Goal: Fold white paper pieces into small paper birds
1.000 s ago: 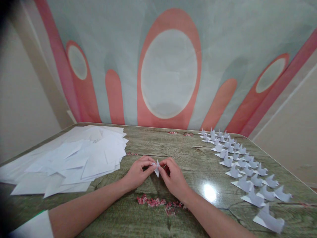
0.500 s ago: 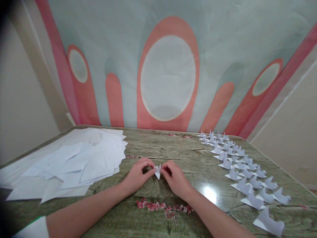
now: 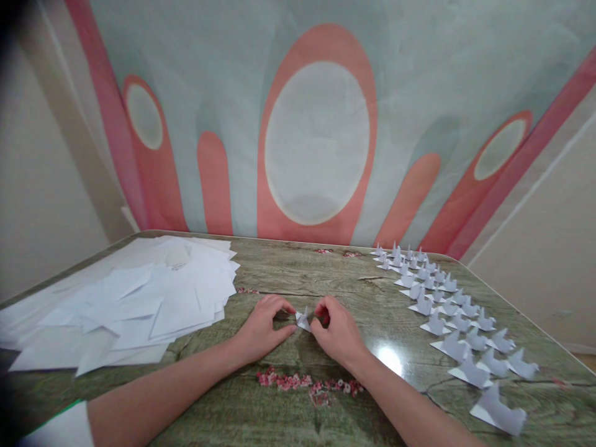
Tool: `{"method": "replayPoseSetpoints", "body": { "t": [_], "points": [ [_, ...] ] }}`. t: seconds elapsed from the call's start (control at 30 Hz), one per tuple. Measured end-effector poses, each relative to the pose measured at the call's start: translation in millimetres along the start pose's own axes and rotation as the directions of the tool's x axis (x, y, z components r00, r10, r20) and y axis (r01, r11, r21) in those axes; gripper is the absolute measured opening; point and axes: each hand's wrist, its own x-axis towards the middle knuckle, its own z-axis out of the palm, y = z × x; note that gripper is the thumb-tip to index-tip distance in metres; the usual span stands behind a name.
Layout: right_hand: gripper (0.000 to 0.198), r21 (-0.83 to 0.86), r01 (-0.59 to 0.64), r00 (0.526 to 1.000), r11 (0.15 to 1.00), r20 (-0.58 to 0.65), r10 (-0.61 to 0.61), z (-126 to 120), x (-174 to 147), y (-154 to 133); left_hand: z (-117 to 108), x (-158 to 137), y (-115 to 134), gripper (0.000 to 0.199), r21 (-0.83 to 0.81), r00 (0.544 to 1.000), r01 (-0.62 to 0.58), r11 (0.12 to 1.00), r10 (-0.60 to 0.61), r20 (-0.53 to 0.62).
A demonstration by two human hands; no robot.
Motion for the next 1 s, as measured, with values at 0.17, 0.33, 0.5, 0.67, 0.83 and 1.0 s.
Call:
{"method": "replayPoseSetpoints", "body": {
  "t": [0.17,0.33,0.5,0.67,0.83,1.0],
  "points": [
    [0.004,-0.086,0.155,0.987,0.984,0.061,-0.150,0.5,-6.2,-15.7,-0.7,-1.7,1.8,0.017,0.031,0.996,-0.070,0.997,0.069,0.053],
    [0.005,-0.126,0.160,0.986,0.979,0.062,-0.154,-1.1,-3.9,-15.1,-1.8,-3.3,5.7,0.018,0.025,0.992,-0.101,0.995,0.099,0.074],
    [0.010,-0.166,0.154,0.988,0.974,0.048,-0.148,-2.1,-2.1,-11.1,-3.2,-2.9,7.7,0.015,0.004,0.988,-0.133,0.991,0.133,0.079],
    [0.017,-0.251,0.165,0.986,0.954,0.037,-0.161,-2.2,-2.6,-15.8,-3.0,-1.2,6.5,0.022,-0.063,0.992,-0.127,0.990,0.128,0.013],
    [0.011,-0.313,0.149,0.988,0.938,0.007,-0.154,0.1,-0.7,-16.0,-2.2,0.2,4.5,0.027,-0.087,0.994,-0.105,0.991,0.104,-0.017],
    [0.010,-0.385,0.106,0.990,0.917,-0.045,-0.133,-0.2,6.5,-5.6,-2.3,2.1,2.5,0.027,-0.094,0.994,-0.108,0.990,0.109,0.010]
  ]
}}
